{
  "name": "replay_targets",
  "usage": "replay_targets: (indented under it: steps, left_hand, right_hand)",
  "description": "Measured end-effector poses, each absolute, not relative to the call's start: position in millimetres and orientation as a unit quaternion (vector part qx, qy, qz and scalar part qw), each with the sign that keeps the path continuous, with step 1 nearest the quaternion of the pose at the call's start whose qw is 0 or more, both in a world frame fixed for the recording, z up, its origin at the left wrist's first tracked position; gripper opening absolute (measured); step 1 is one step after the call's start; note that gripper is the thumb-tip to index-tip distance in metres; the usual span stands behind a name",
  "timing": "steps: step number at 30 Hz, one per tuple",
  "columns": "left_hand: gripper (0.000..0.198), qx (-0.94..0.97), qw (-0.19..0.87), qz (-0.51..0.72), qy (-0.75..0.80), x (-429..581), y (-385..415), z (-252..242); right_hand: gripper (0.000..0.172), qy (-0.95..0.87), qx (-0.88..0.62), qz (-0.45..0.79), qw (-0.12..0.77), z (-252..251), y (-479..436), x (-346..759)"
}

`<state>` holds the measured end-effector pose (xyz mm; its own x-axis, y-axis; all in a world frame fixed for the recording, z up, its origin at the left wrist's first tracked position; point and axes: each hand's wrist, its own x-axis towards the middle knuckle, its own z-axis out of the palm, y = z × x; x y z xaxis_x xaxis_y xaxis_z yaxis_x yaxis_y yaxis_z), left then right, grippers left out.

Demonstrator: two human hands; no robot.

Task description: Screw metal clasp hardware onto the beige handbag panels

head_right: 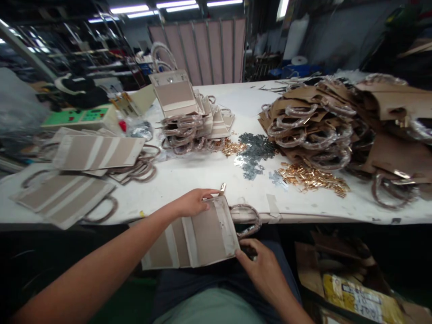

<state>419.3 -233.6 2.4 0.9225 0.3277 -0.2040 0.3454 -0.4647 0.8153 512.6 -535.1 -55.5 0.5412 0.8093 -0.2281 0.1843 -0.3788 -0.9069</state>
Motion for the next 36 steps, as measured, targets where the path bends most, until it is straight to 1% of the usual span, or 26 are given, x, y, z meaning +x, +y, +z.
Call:
replay_targets:
  steps: [1,3,5,6,8,10,12,13,16,19,21,26,31,36]
  left_hand:
    - [0.076,0.869,0.454,-0.002,0.198,418.8,-234.9,0.4]
    - [0.077,0.887,0.410,-0.007,0.210,419.3,-237.4,-1.7]
    - [0.075,0.899,0.377,-0.019,0.222,420.4,-240.2,-2.8]
    - [0.072,0.904,0.359,-0.016,0.230,420.3,-242.3,-3.6]
    - [0.062,0.918,0.310,0.018,0.246,416.8,-249.1,-6.8]
    - [0.045,0.929,0.252,0.084,0.256,408.3,-260.4,-13.4]
    - [0.025,0.938,0.194,0.151,0.243,396.5,-276.1,-23.5]
    - [0.023,0.942,0.170,0.176,0.229,390.5,-284.8,-29.3]
    - [0.036,0.953,0.113,0.203,0.194,377.2,-307.4,-44.3]
    - [0.050,0.961,0.095,0.171,0.194,373.9,-315.1,-49.3]
    - [0.055,0.965,0.092,0.143,0.199,375.2,-312.6,-47.5]
    - [0.056,0.969,0.084,0.113,0.204,375.4,-306.1,-42.6]
    - [0.055,0.966,0.093,0.124,0.207,372.9,-306.0,-45.1]
    - [0.052,0.966,0.070,0.150,0.201,374.9,-301.3,-50.4]
  right_hand:
    - [0.032,-0.369,-0.761,0.295,0.445,-48.2,-536.1,518.5]
    - [0.024,-0.443,-0.759,0.193,0.437,-33.2,-528.3,529.9]
    - [0.027,-0.512,-0.747,0.119,0.408,-21.0,-507.3,539.9]
    - [0.031,-0.540,-0.746,0.098,0.376,-16.9,-493.7,544.2]
    - [0.037,-0.577,-0.762,0.093,0.279,-12.9,-466.4,550.6]
    - [0.038,-0.592,-0.777,0.098,0.190,-13.5,-446.6,553.7]
    - [0.039,-0.601,-0.781,0.092,0.140,-16.8,-437.7,554.3]
    - [0.039,-0.603,-0.783,0.086,0.127,-18.5,-436.6,554.4]
    - [0.039,-0.599,-0.787,0.085,0.117,-20.8,-437.4,556.2]
    - [0.037,-0.589,-0.787,0.112,0.146,-19.4,-432.5,561.7]
    - [0.035,-0.577,-0.790,0.123,0.167,-18.6,-426.7,565.3]
    - [0.033,-0.578,-0.791,0.110,0.168,-20.5,-422.6,564.2]
    - [0.037,-0.584,-0.792,0.104,0.143,-22.0,-426.9,561.0]
    - [0.039,-0.593,-0.788,0.109,0.128,-18.8,-423.6,561.2]
